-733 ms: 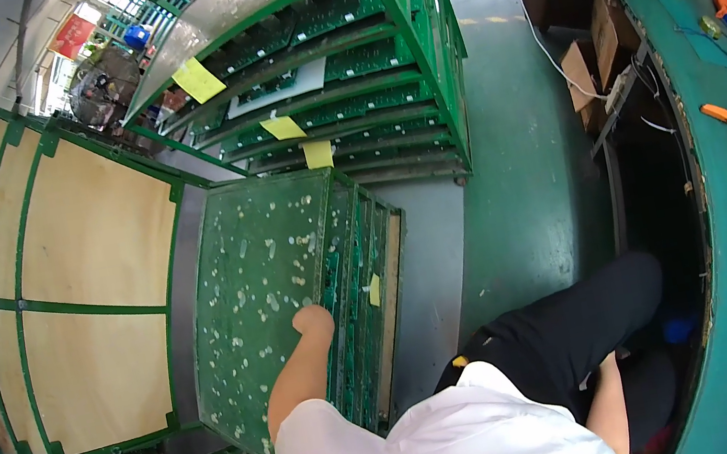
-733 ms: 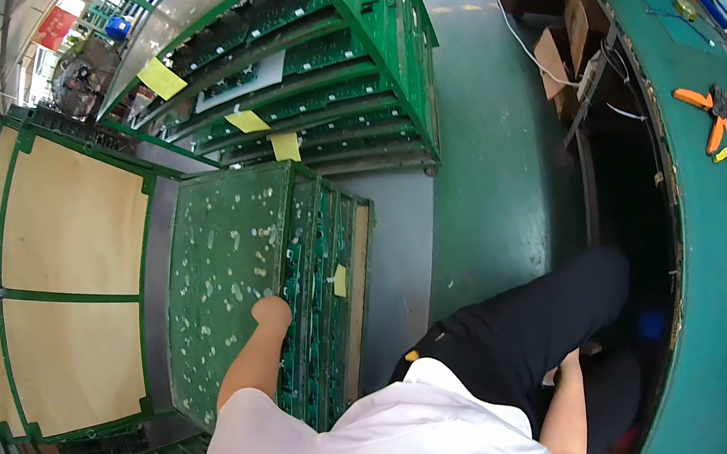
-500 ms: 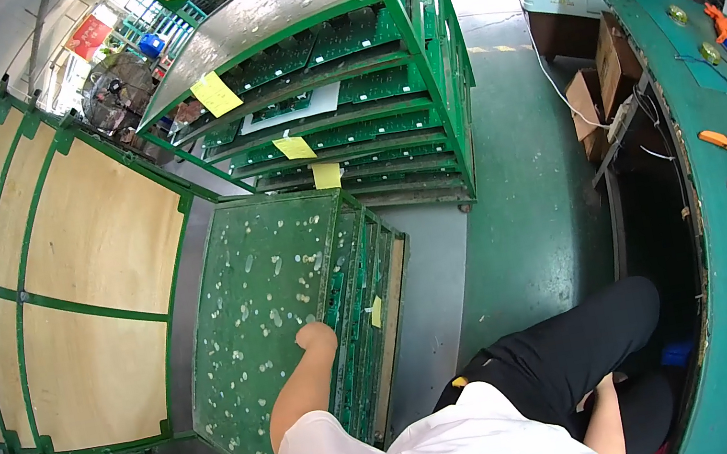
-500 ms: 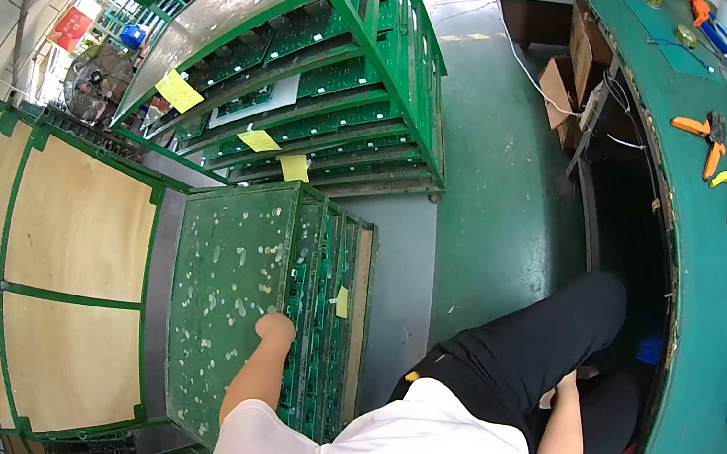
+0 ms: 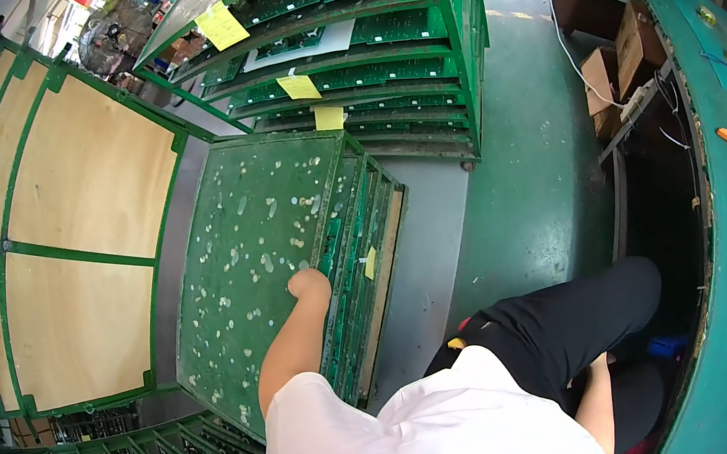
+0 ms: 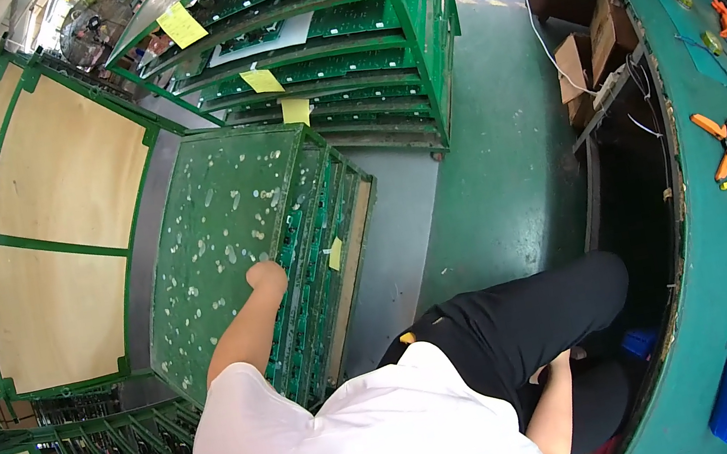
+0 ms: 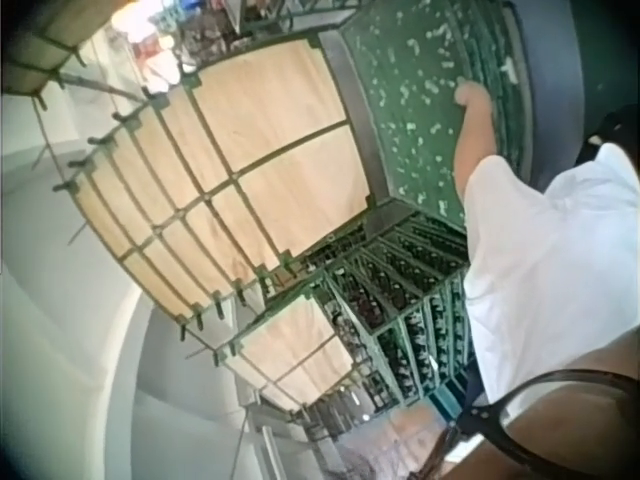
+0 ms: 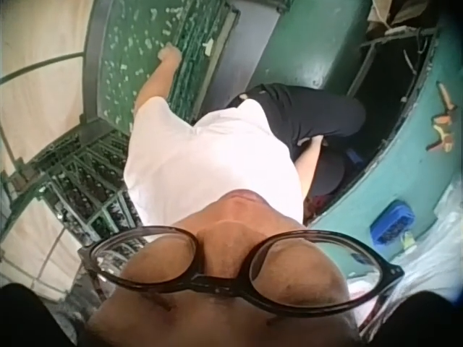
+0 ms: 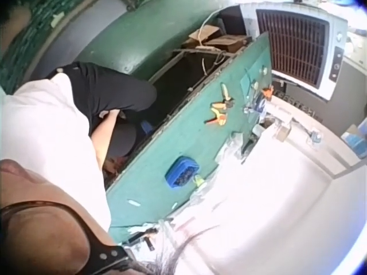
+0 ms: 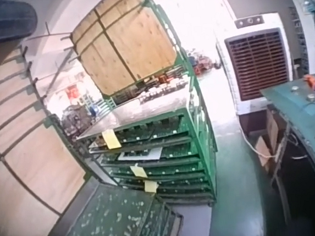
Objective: The person installs black caps from a container onto circuit boards by hand, then lifts the assembled circuit boards and places them onto a storage rack.
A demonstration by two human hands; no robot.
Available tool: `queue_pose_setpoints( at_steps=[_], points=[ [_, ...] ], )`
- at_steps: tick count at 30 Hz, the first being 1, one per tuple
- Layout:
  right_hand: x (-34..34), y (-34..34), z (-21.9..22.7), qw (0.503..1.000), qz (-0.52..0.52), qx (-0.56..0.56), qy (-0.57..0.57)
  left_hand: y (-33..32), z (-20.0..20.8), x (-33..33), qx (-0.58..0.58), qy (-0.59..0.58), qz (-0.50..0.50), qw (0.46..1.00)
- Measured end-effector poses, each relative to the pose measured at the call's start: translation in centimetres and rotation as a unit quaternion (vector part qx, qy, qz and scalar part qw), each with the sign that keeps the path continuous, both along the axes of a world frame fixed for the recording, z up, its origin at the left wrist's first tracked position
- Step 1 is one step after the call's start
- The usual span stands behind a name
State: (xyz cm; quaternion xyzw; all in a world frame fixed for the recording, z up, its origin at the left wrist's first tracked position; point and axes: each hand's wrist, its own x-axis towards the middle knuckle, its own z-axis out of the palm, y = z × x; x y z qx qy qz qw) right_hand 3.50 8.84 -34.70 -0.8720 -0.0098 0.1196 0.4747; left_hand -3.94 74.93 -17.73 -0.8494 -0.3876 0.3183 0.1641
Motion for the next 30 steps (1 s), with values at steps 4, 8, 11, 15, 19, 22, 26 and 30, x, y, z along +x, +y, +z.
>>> queue_pose_setpoints(
  at_steps=[4,8,11,15,19,22,26,30],
  points=[
    [-0.1,-0.4,0.4,1.000,0.001,-0.002,0.006,0.6,-1.1,-0.5,0.008,-0.019,-0.004,1.000],
    [-0.5,-0.4,0.7,1.000,0.000,-0.002,0.011,-0.1,-0.3,-0.7,0.006,-0.015,-0.007,1.000],
    [-1.4,-0.2,0.8,1.000,0.001,-0.001,0.019,0.4,-0.5,-1.6,0.005,-0.008,-0.010,1.000],
    [-3.8,-0.2,0.5,0.999,-0.006,0.004,0.041,0.6,-0.3,-1.9,-0.003,-0.012,-0.021,1.000],
    [-14.3,0.4,-0.6,0.991,-0.047,0.013,0.126,-0.4,0.6,-0.6,-0.007,0.001,-0.079,0.997],
    [-32.6,2.3,1.8,0.961,-0.077,0.025,0.265,-1.7,3.4,0.4,-0.020,0.082,-0.140,0.987],
    [-44.6,6.1,4.5,0.924,-0.120,0.050,0.360,-2.5,4.2,1.8,-0.005,0.157,-0.115,0.981],
    [-49.0,6.7,5.5,0.907,-0.146,0.061,0.389,-3.0,4.5,2.4,-0.015,0.203,-0.111,0.973]
  ],
)
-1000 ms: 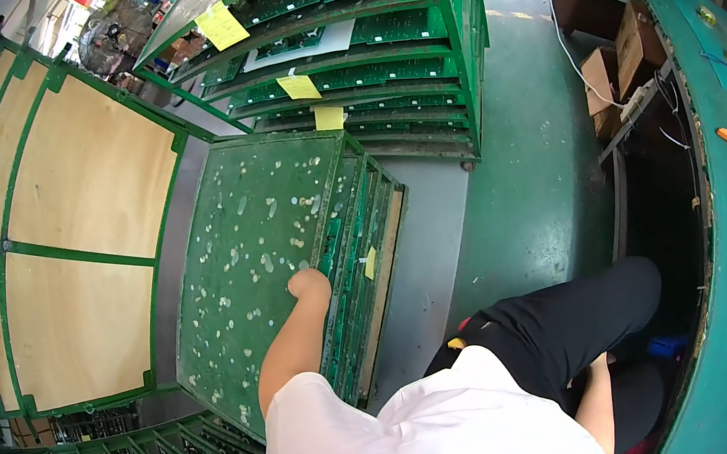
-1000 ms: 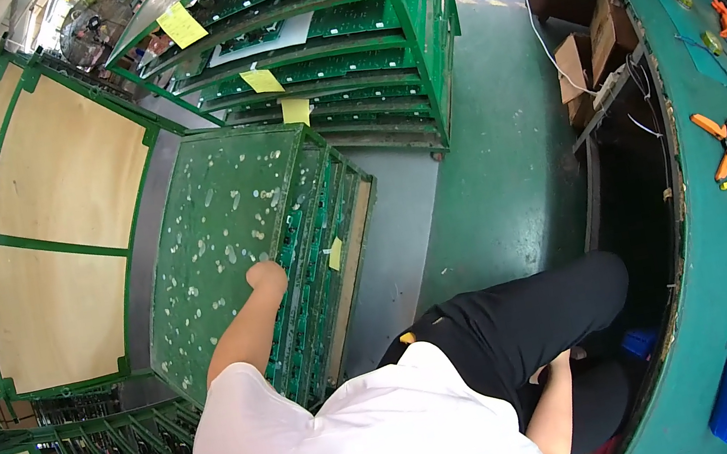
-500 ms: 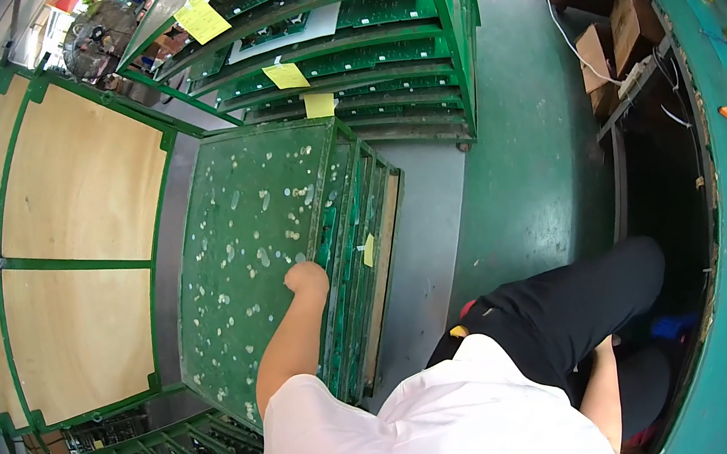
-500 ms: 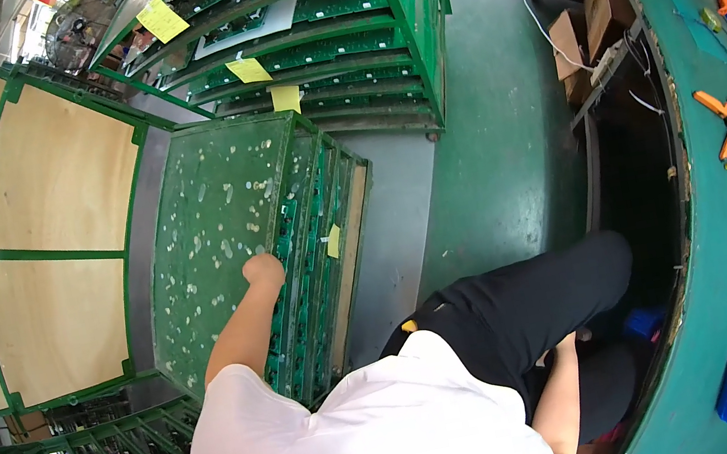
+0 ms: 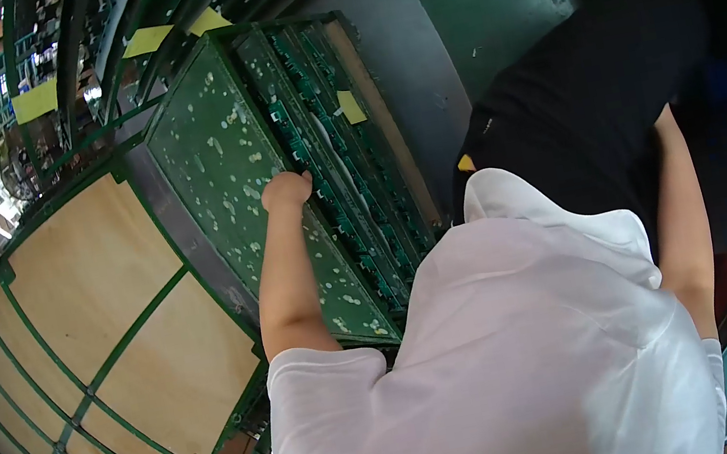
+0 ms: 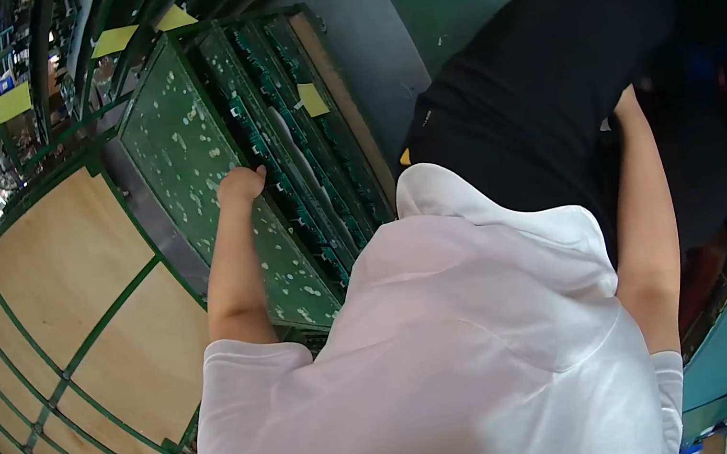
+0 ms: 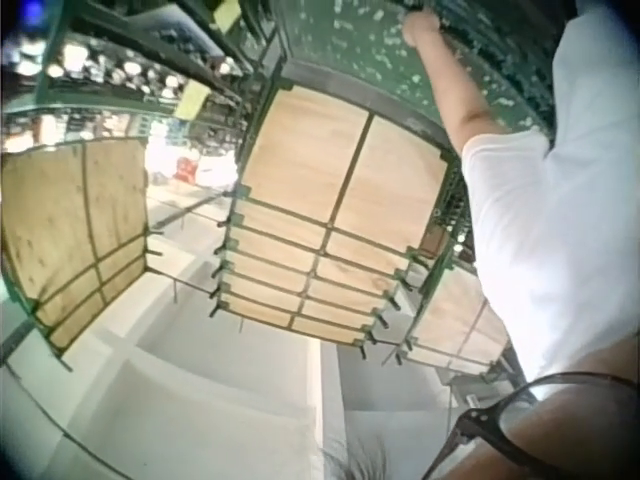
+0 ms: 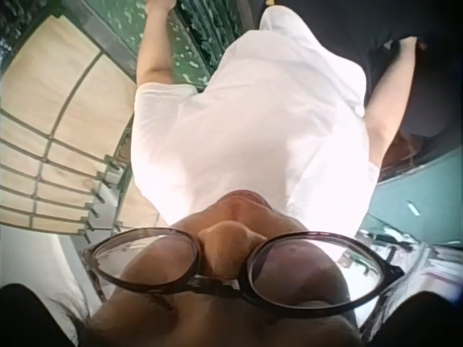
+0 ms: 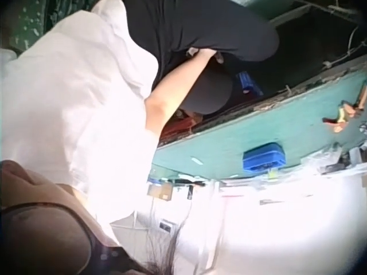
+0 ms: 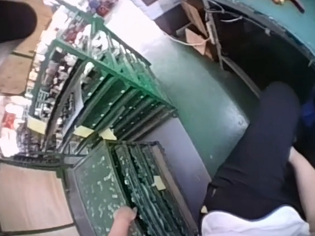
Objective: The person installs black caps from a container onto circuit boards by hand, then lifts the assembled circuit boards and places them onto a storage rack.
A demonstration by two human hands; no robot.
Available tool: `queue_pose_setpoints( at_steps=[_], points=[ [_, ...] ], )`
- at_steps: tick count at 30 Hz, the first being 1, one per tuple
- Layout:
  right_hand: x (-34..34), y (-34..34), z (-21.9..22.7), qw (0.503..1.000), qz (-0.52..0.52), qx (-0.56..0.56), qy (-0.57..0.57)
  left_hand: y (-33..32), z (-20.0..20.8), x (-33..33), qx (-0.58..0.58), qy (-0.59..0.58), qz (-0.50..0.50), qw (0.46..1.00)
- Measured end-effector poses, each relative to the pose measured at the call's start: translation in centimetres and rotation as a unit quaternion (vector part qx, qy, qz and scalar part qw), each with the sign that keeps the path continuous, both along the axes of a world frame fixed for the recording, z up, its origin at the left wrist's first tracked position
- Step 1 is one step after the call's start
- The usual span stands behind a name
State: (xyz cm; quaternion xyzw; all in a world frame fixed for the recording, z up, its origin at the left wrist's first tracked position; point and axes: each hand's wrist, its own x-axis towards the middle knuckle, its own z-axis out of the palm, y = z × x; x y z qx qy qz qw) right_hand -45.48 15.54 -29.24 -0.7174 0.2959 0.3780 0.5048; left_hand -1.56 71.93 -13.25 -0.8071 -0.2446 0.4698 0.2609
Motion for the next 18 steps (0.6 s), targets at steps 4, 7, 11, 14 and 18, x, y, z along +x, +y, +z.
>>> queue_pose_setpoints(
  at_steps=[4,7,11,14,18],
  points=[
    [-0.8,0.3,0.4,1.000,-0.017,0.000,0.006,-0.2,0.1,-0.5,0.002,0.023,0.008,1.000],
    [-0.8,0.4,0.7,1.000,-0.023,0.003,0.010,-0.1,-0.2,-0.6,-0.002,0.019,0.015,1.000],
    [-0.8,0.6,1.1,0.999,-0.028,0.011,0.018,0.4,-0.7,-0.8,0.018,0.005,-0.009,1.000],
    [-0.3,1.1,0.9,0.999,-0.036,0.017,0.018,0.3,-0.8,-0.6,0.014,0.005,0.005,1.000],
    [0.1,1.3,0.8,0.998,-0.050,0.020,0.018,-0.7,-0.4,-0.2,0.027,0.005,0.021,0.999]
  ],
)
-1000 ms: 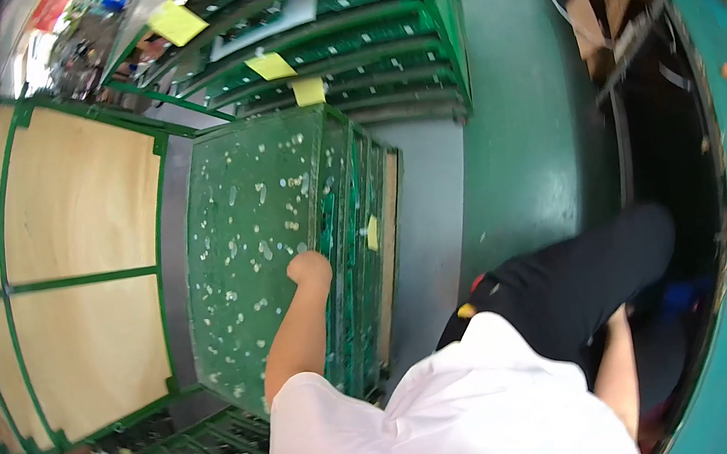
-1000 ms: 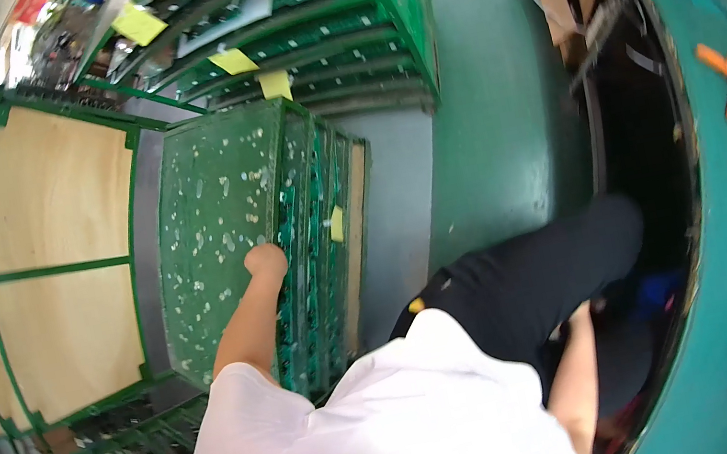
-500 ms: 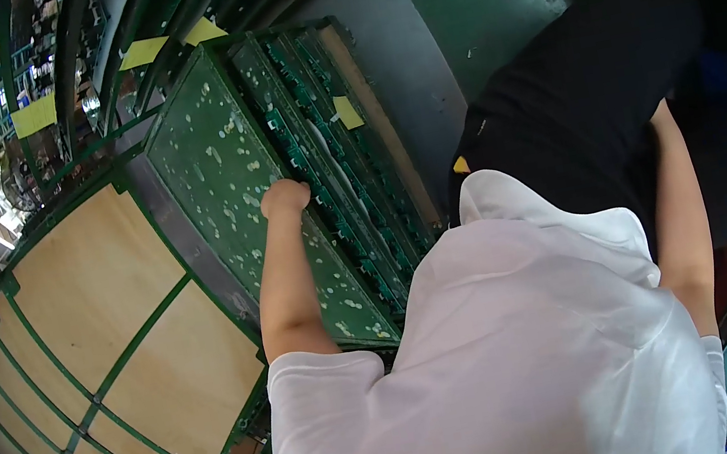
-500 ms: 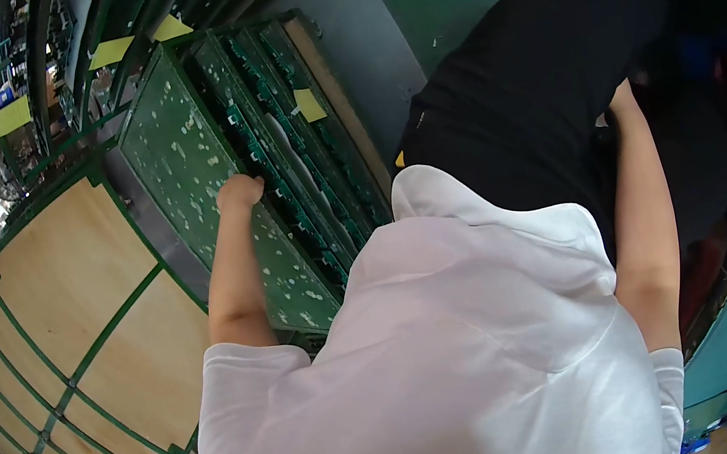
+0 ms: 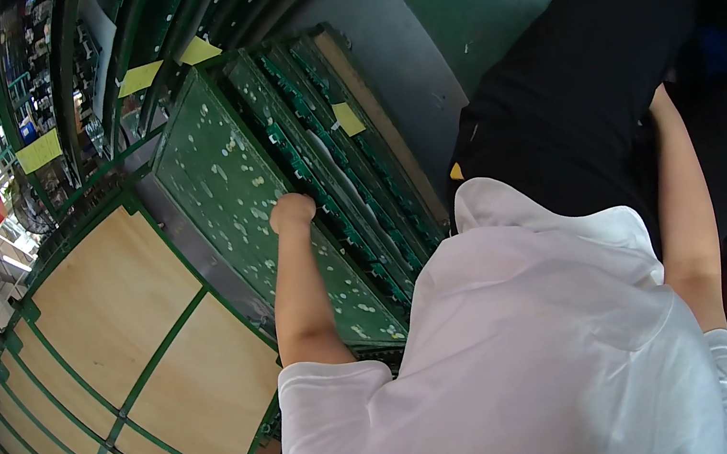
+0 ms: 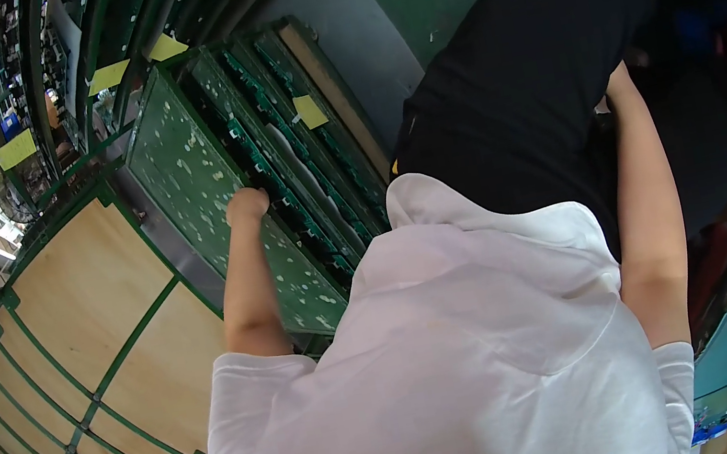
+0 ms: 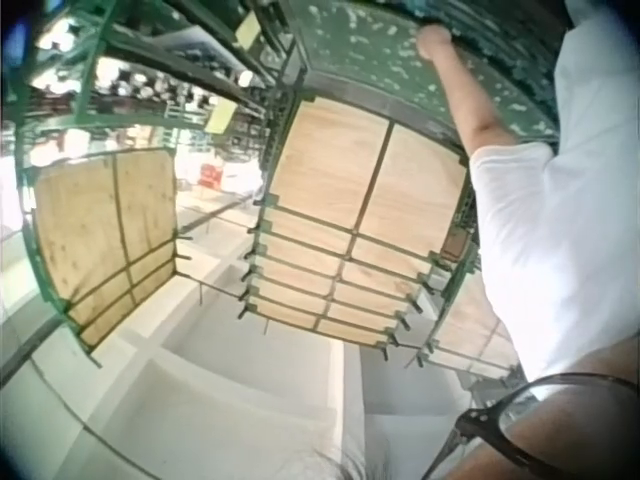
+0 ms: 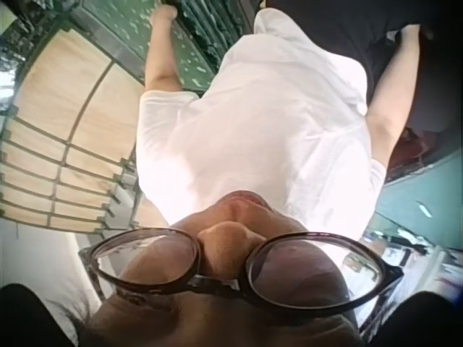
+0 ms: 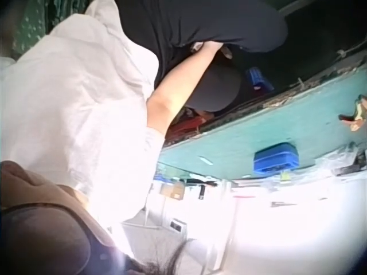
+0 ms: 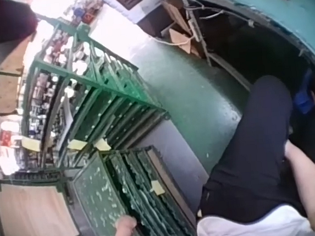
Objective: The person installs black caps from a container onto circuit boards by hand, then lifts the assembled circuit boards and places them onto a storage rack.
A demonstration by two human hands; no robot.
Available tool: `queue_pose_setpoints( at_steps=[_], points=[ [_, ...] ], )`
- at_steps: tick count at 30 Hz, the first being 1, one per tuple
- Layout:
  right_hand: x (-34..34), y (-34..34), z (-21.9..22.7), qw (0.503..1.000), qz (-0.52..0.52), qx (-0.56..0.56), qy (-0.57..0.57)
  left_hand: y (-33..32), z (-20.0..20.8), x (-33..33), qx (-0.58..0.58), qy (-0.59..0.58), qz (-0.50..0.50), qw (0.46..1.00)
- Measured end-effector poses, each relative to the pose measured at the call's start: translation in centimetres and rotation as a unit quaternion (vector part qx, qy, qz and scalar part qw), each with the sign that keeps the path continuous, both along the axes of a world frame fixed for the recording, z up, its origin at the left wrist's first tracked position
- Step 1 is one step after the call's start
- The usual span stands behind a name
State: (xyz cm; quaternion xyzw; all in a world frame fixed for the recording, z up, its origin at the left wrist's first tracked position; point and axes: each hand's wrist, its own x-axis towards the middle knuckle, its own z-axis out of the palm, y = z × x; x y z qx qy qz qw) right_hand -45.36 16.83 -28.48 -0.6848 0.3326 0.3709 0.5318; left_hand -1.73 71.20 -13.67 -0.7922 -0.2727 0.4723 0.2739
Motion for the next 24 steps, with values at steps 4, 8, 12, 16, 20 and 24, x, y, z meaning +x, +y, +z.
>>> queue_pose_setpoints(
  at_steps=[4,8,12,16,20,24],
  points=[
    [0.5,0.1,-0.3,1.000,-0.010,0.005,-0.003,0.1,0.0,-0.1,-0.012,-0.009,0.013,1.000],
    [0.8,0.0,-0.4,1.000,-0.015,0.009,-0.004,-0.1,0.1,-0.1,-0.010,-0.008,0.015,1.000],
    [0.8,-0.5,-0.4,1.000,-0.017,0.011,-0.004,-0.8,0.3,0.2,0.002,-0.004,0.025,1.000],
    [0.7,-1.0,-0.4,1.000,-0.018,0.014,-0.003,-0.7,0.3,0.0,0.002,-0.005,0.024,1.000],
    [0.7,-1.6,-0.4,1.000,-0.018,0.015,-0.003,-0.9,0.1,-0.2,-0.002,-0.003,0.025,1.000],
    [1.6,-1.8,-0.6,1.000,-0.017,0.019,-0.010,0.0,-0.2,-0.4,0.016,-0.006,0.001,1.000]
  ],
)
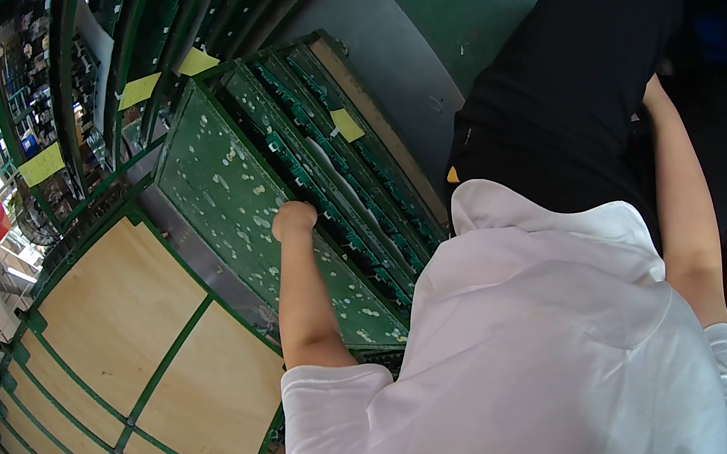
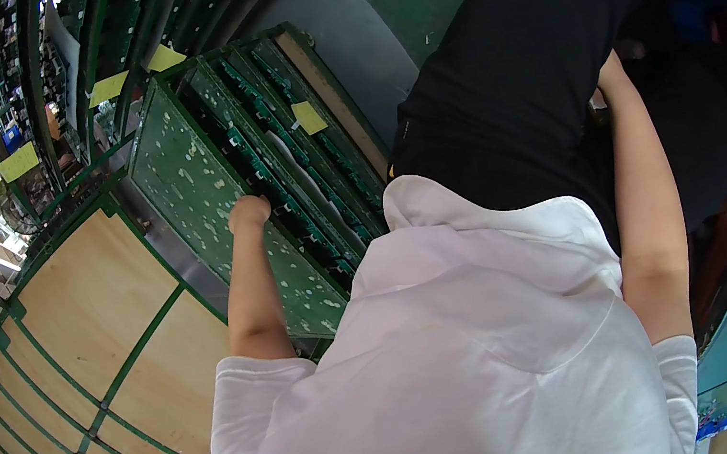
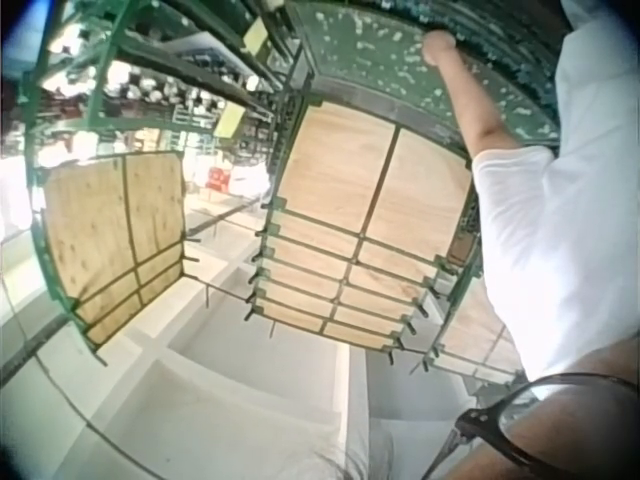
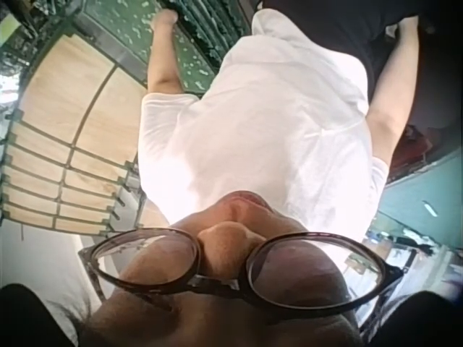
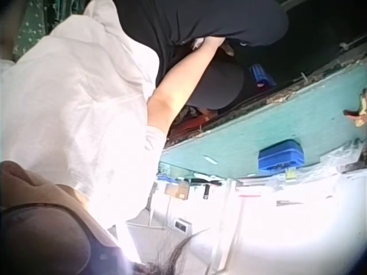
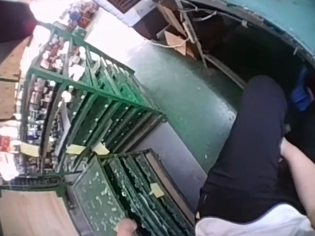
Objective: The person installs black caps from a container onto circuit boards by hand, then lifts the assembled circuit boards and places them onto a storage rack.
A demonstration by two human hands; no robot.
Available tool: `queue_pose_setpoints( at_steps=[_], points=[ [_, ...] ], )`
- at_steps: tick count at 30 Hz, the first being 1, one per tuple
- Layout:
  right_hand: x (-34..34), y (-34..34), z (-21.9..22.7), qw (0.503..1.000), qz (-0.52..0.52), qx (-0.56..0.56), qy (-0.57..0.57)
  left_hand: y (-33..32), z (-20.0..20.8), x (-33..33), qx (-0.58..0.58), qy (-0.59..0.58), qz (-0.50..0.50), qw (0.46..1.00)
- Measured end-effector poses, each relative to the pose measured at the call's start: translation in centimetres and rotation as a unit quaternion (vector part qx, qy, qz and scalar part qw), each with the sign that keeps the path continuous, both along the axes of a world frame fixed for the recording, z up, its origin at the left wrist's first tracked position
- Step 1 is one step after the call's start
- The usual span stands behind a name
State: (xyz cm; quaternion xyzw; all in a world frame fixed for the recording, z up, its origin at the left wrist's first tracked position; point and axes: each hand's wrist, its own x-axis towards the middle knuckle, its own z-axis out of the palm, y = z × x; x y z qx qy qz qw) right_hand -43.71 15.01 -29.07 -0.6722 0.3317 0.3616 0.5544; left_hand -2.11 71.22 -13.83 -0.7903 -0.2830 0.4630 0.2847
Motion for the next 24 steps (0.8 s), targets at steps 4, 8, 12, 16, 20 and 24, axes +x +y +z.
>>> queue_pose_setpoints(
  at_steps=[4,8,12,16,20,24],
  points=[
    [3.6,-0.2,-1.0,0.999,0.004,0.005,-0.033,-0.1,0.1,0.5,-0.015,-0.033,-0.002,0.999],
    [13.8,0.0,-1.4,0.994,0.007,0.003,-0.113,0.4,0.9,0.4,-0.034,-0.071,-0.002,0.997],
    [29.4,-2.0,-4.0,0.963,-0.003,-0.012,-0.267,2.3,-0.2,-1.7,-0.066,-0.100,-0.015,0.993],
    [38.8,-2.6,-0.7,0.929,0.081,-0.089,-0.351,0.2,0.3,-1.7,-0.065,-0.108,0.033,0.992],
    [38.8,-2.7,-2.1,0.914,0.108,-0.106,-0.376,3.1,-1.9,-2.5,-0.065,-0.110,0.031,0.991],
    [38.2,-2.4,-0.4,0.906,0.147,-0.128,-0.377,1.9,-0.7,-1.3,-0.081,-0.138,0.037,0.986]
  ],
)
